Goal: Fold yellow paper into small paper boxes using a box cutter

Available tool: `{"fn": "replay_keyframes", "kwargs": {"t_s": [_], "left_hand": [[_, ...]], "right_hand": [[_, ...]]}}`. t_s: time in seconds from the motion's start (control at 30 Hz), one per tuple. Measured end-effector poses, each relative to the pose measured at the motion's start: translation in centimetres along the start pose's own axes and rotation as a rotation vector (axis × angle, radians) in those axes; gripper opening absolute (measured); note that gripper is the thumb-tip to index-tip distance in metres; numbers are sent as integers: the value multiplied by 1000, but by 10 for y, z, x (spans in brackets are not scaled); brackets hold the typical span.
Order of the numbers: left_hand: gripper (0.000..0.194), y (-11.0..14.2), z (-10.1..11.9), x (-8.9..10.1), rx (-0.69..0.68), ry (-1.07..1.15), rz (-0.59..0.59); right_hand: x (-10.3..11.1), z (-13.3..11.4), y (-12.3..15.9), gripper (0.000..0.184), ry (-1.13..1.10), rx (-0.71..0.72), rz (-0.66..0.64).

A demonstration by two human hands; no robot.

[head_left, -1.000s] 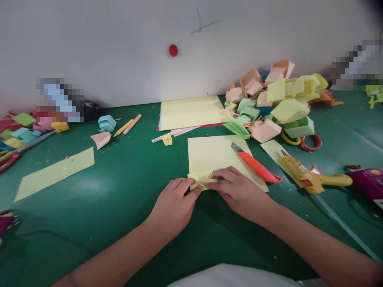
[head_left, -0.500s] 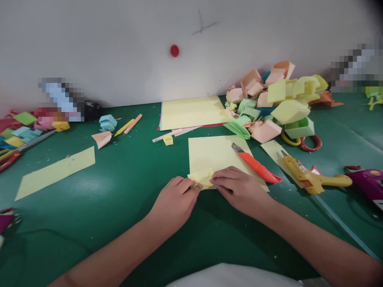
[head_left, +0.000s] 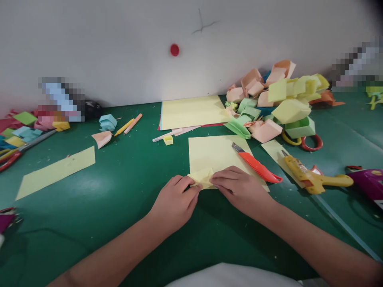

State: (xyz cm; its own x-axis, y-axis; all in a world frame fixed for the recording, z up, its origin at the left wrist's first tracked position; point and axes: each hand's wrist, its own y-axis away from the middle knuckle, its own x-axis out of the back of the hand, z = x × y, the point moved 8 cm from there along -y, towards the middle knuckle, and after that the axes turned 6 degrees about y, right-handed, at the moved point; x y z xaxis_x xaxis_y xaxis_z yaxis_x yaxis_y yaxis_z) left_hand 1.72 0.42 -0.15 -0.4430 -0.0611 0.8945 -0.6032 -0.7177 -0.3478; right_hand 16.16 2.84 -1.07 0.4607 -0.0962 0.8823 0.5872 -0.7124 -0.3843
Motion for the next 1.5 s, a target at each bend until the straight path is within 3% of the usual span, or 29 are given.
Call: {"fn": "replay_keyframes", "kwargs": {"t_s": [0.47, 0.7, 0.9, 1.07, 1.27, 1.5], "left_hand": [[24, 2, 1, 0, -28, -12, 18], [24, 5, 15, 0, -101, -98, 4], [34, 11, 19, -6, -115, -150, -175], [40, 13, 15, -8, -94, -101, -310], [41, 16, 16, -1, -95, -56, -344], [43, 13, 13, -4, -40, -55, -389]], "right_hand": [[0, -4, -1, 27, 28, 32, -15], [9, -8, -2, 26, 45, -9, -78], [12, -15, 1, 28, 82, 43, -215], [11, -18, 2, 30, 138, 60, -249], [10, -17, 8, 40, 189, 125, -342], [10, -18, 13, 41, 213, 123, -358]]}}
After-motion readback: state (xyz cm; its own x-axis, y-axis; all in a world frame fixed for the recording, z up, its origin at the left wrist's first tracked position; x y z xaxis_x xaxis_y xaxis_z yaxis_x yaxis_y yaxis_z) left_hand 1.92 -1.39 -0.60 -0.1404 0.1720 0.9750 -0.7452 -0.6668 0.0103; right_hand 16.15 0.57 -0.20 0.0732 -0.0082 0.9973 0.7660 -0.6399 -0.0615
